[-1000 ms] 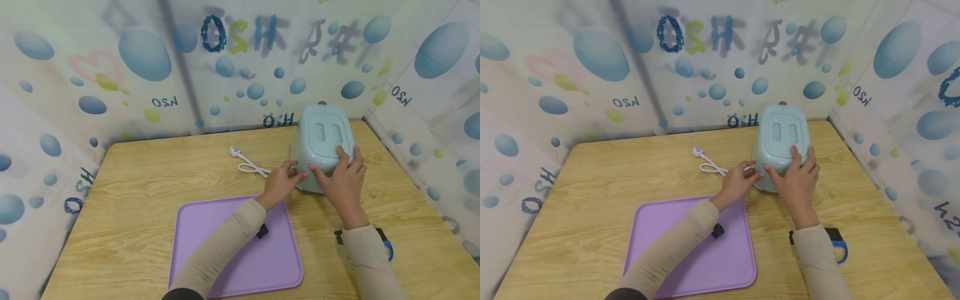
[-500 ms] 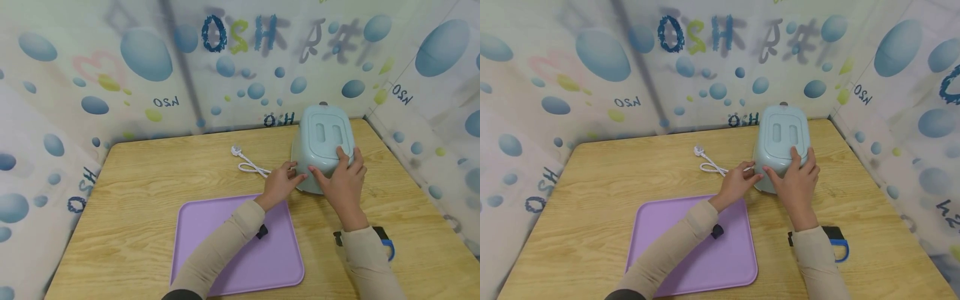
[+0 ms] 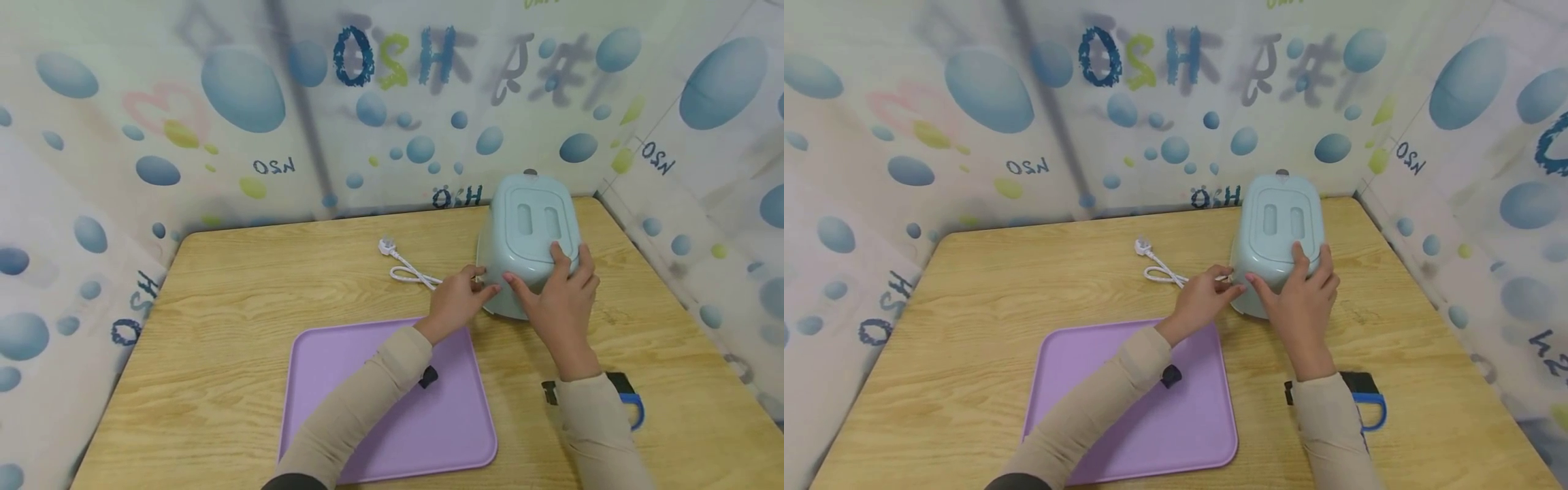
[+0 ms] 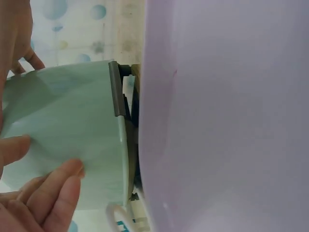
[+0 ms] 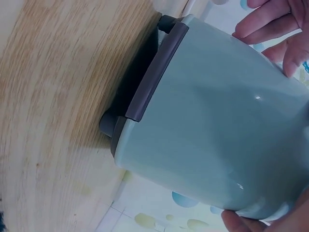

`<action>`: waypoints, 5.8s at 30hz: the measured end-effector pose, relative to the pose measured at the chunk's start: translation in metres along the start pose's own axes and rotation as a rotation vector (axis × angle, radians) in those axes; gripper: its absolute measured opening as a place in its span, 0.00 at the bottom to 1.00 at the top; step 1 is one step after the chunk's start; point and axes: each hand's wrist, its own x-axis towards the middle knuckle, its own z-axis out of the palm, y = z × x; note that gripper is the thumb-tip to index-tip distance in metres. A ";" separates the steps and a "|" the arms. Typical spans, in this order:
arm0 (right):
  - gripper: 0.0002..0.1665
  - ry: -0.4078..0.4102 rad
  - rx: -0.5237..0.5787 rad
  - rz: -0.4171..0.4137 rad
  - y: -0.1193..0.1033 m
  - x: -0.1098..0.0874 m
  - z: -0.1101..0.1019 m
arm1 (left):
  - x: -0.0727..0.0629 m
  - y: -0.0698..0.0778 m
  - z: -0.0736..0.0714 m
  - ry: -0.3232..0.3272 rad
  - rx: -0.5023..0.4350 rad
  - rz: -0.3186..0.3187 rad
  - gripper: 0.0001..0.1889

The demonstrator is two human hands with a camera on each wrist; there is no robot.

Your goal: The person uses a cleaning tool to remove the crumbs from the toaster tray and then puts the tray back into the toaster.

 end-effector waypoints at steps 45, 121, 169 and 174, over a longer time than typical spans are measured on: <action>0.65 0.000 0.203 -0.003 0.005 -0.001 0.005 | -0.013 0.002 0.056 -0.398 -1.282 -0.660 0.29; 0.58 0.051 0.260 -0.120 0.009 0.004 0.010 | -0.031 0.021 0.086 -0.119 -1.280 -0.712 0.27; 0.57 0.008 0.252 -0.062 0.008 0.003 0.007 | -0.068 0.027 0.087 -0.134 -1.180 -0.681 0.17; 0.58 0.010 0.253 -0.055 0.007 0.003 0.006 | -0.072 0.028 0.084 -0.172 -1.165 -0.678 0.18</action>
